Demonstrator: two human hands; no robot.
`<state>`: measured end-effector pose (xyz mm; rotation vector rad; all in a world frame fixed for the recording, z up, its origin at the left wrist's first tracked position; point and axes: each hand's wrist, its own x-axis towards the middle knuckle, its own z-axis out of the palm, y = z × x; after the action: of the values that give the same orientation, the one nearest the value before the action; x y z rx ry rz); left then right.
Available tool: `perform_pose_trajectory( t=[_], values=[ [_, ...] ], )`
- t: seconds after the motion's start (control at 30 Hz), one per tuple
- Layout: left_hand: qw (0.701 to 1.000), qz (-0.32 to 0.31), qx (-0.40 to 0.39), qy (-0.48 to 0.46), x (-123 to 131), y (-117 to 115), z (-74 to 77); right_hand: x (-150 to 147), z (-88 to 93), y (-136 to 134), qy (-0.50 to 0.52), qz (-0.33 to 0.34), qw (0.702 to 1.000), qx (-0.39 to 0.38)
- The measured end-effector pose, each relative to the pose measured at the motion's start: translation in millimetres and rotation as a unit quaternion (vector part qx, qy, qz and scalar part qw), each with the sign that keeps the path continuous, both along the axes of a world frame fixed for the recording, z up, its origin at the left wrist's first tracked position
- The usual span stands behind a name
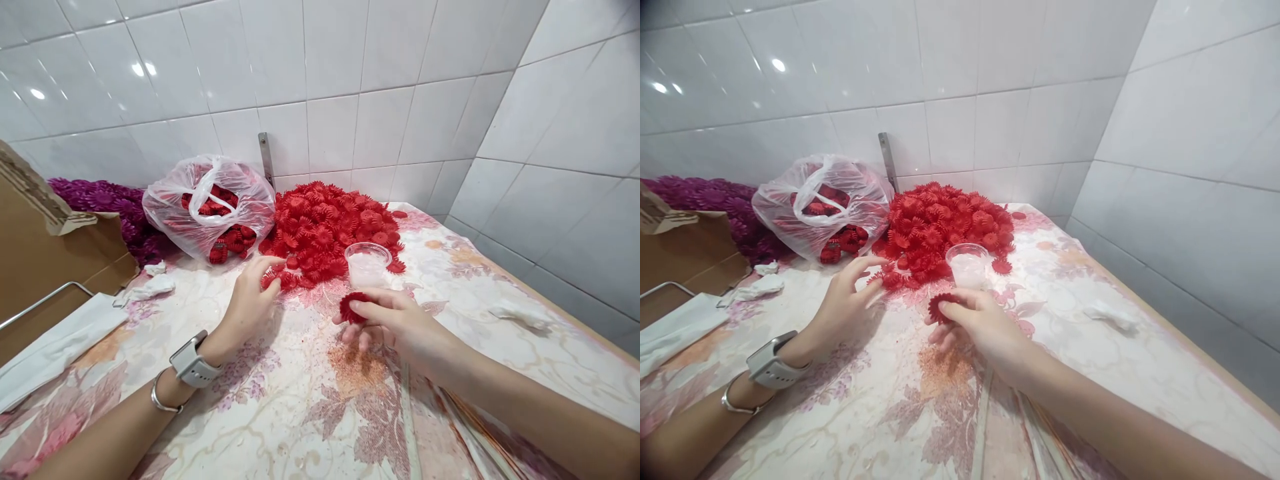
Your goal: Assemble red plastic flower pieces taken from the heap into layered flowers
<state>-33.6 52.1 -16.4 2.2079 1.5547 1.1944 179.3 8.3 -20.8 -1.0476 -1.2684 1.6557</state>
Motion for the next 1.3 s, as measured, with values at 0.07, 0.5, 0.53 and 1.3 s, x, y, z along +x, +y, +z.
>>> perform_pose_trajectory(
  t=[0.07, 0.5, 0.53, 1.3],
  values=[
    [1.000, -0.024, -0.001, -0.010, 5, -7, 1.8, 0, -0.8, 0, -0.002, 0.030, 1.000, 0.007],
    [0.934, -0.218, -0.217, -0.183, 28, -41, 7.2, -6, 4.5, -8, 0.003, 0.027, 1.000, 0.002],
    [0.929, -0.226, -0.221, -0.194, 28, -42, 6.6, -7, 3.3, -8, -0.005, 0.024, 1.000, -0.002],
    [0.973, -0.229, -0.003, 0.021, 34, -58, 3.6, -8, -3.1, -13, -0.060, 0.051, 0.997, -0.024]
  ],
)
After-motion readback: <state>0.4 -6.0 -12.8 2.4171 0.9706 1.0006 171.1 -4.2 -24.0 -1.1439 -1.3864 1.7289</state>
